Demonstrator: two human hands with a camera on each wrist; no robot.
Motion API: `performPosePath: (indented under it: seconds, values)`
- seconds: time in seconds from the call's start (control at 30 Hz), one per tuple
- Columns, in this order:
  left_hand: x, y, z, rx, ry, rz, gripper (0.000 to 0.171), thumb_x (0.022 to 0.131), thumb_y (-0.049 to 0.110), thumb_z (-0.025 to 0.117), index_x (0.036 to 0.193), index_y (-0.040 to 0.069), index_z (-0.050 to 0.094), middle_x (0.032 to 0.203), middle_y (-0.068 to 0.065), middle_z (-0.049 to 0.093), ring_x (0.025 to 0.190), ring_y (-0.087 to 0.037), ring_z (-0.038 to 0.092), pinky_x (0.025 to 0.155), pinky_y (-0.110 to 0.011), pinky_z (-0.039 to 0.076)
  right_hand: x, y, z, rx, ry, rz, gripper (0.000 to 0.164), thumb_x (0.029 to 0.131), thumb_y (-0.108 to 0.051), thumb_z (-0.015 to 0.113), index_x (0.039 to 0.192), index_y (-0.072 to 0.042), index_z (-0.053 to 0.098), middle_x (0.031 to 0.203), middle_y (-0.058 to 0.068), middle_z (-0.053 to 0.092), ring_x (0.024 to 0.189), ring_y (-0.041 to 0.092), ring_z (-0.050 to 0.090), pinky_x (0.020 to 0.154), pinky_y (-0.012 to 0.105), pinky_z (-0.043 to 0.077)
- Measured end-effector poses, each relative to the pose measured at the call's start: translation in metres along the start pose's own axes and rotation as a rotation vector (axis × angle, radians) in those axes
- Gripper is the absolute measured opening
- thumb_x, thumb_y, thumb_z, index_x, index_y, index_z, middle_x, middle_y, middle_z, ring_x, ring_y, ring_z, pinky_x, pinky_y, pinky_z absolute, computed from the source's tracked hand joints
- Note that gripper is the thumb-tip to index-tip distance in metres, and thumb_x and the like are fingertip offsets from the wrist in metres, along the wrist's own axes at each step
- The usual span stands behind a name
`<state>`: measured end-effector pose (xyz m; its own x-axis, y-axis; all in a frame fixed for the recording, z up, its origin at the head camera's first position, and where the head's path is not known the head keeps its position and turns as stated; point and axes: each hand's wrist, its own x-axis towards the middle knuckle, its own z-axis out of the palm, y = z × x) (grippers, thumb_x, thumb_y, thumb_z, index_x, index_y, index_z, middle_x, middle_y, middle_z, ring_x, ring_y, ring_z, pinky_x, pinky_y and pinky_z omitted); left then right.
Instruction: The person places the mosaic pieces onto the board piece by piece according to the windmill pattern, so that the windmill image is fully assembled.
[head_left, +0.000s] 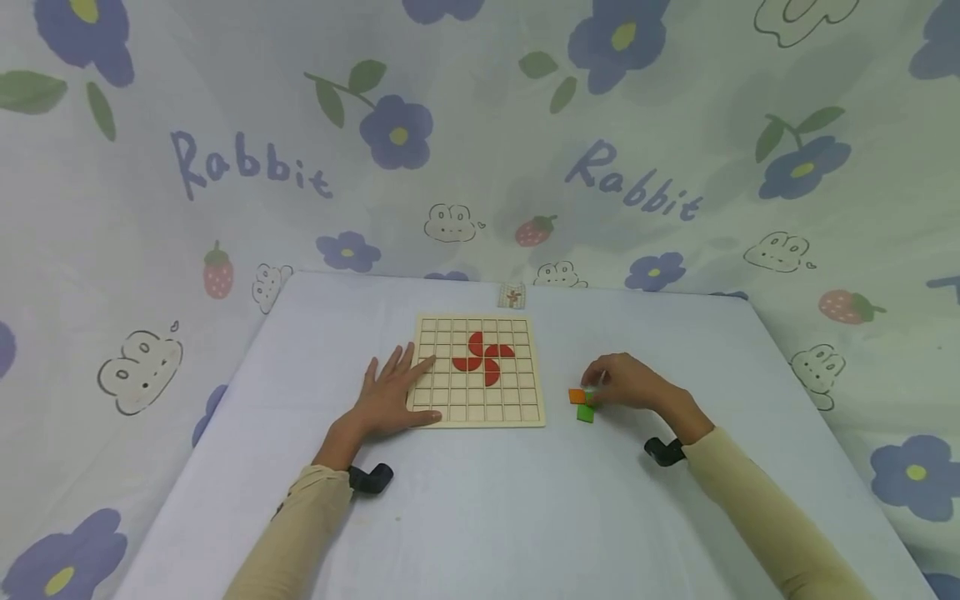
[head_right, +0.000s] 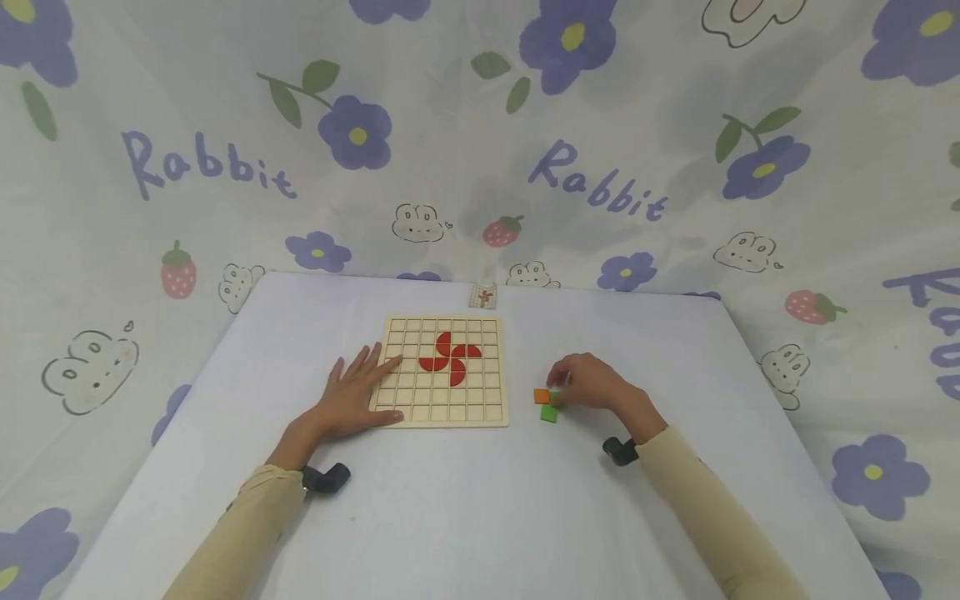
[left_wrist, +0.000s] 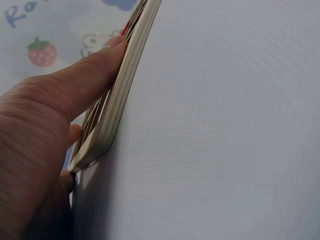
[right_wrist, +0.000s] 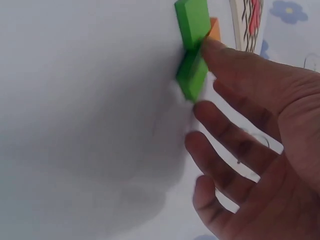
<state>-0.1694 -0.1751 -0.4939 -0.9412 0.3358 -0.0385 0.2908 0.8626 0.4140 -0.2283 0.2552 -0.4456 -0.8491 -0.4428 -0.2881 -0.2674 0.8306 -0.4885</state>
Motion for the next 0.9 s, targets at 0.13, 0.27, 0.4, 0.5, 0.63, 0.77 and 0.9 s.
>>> performPosePath:
  seconds: [0.13,0.27,0.4,0.5,0.63,0.77,0.9]
  values:
    - [0.0,-0.001,0.0,-0.007,0.004,0.006,0.104,0.075,0.075,0.065,0.158,0.025,0.025,0.164,-0.013,0.003,0.149,-0.032,-0.003,0.112,-0.061,-0.008,-0.009,0.006,0.0,0.043,-0.007,-0.016,0.027,0.078,-0.009,0.083,0.102,-0.017,0.074,0.1,-0.006,0.066,0.096,0.02,0.057,0.083,0.038,0.052]
    - [-0.001,-0.004,-0.001,-0.015,0.017,0.016,0.104,0.075,0.075,0.065,0.158,0.024,0.026,0.164,-0.014,0.004,0.149,-0.032,-0.002,0.112,-0.061,-0.008,-0.012,0.011,0.005,0.037,0.03,-0.064,0.027,0.077,-0.006,0.082,0.101,-0.015,0.074,0.098,-0.006,0.066,0.093,0.019,0.057,0.083,0.038,0.051]
    - [0.0,-0.005,-0.001,-0.023,0.026,0.024,0.104,0.075,0.074,0.066,0.157,0.024,0.027,0.163,-0.015,0.005,0.149,-0.033,-0.001,0.112,-0.062,-0.007,-0.009,0.011,0.008,-0.027,0.079,-0.121,0.027,0.074,-0.01,0.081,0.1,-0.012,0.073,0.093,-0.007,0.065,0.086,0.017,0.057,0.079,0.037,0.05]
    - [0.001,-0.005,0.0,-0.019,0.027,0.03,0.104,0.075,0.075,0.065,0.157,0.024,0.027,0.163,-0.016,0.005,0.149,-0.034,-0.001,0.111,-0.062,-0.007,-0.006,0.01,0.009,-0.072,0.111,-0.132,0.028,0.072,-0.013,0.08,0.099,-0.012,0.073,0.089,-0.008,0.064,0.082,0.015,0.055,0.074,0.034,0.05]
    - [0.001,-0.004,0.002,-0.015,0.024,0.027,0.104,0.075,0.075,0.064,0.157,0.024,0.026,0.163,-0.015,0.005,0.149,-0.033,-0.001,0.112,-0.062,-0.007,-0.003,0.006,0.009,-0.085,0.152,-0.128,0.029,0.07,-0.014,0.079,0.099,-0.013,0.073,0.086,-0.008,0.063,0.081,0.016,0.054,0.069,0.032,0.049]
    - [0.0,-0.001,0.0,-0.026,0.028,0.027,0.103,0.075,0.072,0.066,0.157,0.023,0.028,0.163,-0.015,0.006,0.149,-0.034,0.0,0.112,-0.062,-0.007,0.004,0.0,0.007,-0.074,0.18,-0.125,0.028,0.07,-0.013,0.079,0.097,-0.014,0.073,0.086,-0.007,0.062,0.081,0.017,0.054,0.067,0.032,0.048]
    - [-0.001,0.002,-0.002,-0.033,0.03,0.031,0.102,0.076,0.07,0.068,0.156,0.021,0.029,0.163,-0.017,0.008,0.148,-0.036,0.002,0.112,-0.063,-0.005,0.014,-0.01,0.007,-0.067,0.177,-0.146,0.027,0.07,-0.015,0.079,0.097,-0.016,0.073,0.087,-0.007,0.062,0.082,0.017,0.055,0.068,0.033,0.048]
